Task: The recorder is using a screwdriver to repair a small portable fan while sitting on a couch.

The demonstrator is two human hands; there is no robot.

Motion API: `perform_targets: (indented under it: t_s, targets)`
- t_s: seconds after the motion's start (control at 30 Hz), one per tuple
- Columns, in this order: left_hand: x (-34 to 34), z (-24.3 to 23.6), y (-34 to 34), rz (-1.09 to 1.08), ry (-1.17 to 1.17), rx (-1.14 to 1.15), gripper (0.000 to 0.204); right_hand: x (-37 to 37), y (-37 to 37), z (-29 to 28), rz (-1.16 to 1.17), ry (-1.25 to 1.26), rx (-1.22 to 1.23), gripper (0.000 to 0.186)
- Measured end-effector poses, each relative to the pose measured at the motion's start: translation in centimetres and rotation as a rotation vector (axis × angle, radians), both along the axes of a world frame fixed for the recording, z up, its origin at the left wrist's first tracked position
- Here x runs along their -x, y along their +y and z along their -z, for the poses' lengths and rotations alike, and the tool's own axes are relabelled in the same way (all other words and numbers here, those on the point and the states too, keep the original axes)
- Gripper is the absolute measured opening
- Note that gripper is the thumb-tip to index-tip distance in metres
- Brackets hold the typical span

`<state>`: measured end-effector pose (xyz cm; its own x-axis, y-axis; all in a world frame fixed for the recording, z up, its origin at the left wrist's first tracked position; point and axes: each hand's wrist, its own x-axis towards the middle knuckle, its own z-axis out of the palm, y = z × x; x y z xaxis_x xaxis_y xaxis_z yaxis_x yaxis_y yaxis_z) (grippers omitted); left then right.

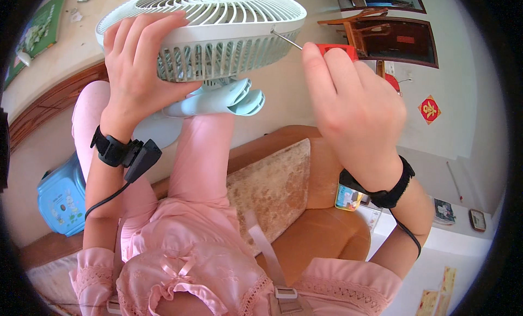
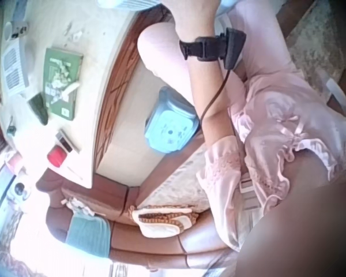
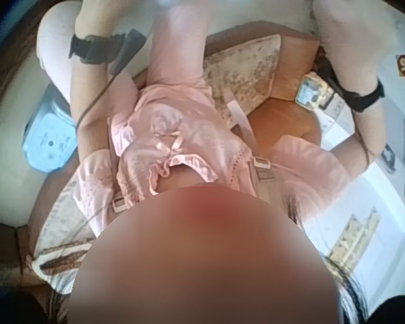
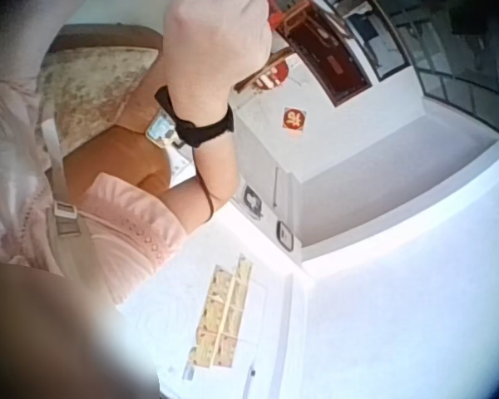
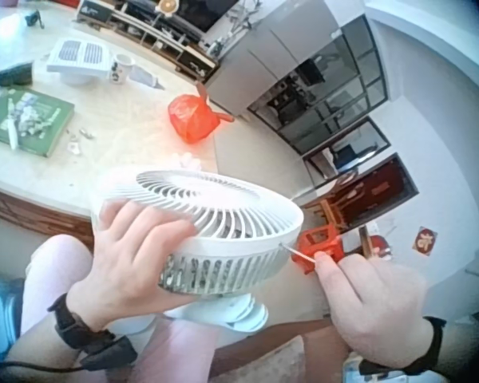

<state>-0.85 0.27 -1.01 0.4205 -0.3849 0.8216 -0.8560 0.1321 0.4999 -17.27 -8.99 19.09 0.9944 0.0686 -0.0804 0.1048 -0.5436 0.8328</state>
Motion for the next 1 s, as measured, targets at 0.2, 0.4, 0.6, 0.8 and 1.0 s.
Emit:
perform_targets:
  t_s: [0.2, 0.4, 0.6, 0.8, 1.0]
  targets:
    - [0.4, -0.1, -0.3, -0.008, -0.007, 0.006, 0.073, -0.2, 0.0, 0.1, 0.147, -0.045, -0.078, 0.025]
    - [0.6, 0.0, -0.4, -0.011, 0.001, 0.010, 0.071, -0.6, -0.8, 0.1, 0.246, -0.158, -0.393, 0.012]
    - [0.7, -0.1, -0.3, -0.025, 0.013, 0.015, 0.069, -1.2, -1.4, -0.9, 0.560, -0.194, -0.751, 0.014]
    - [0.9, -0.7, -0.1, -0.046, 0.009, 0.005, 0.070, -1.7, -3.1, -1.9, 0.904, -0.204, -1.251, 0.024]
    - [0.5, 0.2, 0.0, -0.072, -0.005, 0.034, 0.070, -3.6, -1.7, -2.5, 1.392, -0.296, -1.418, 0.022]
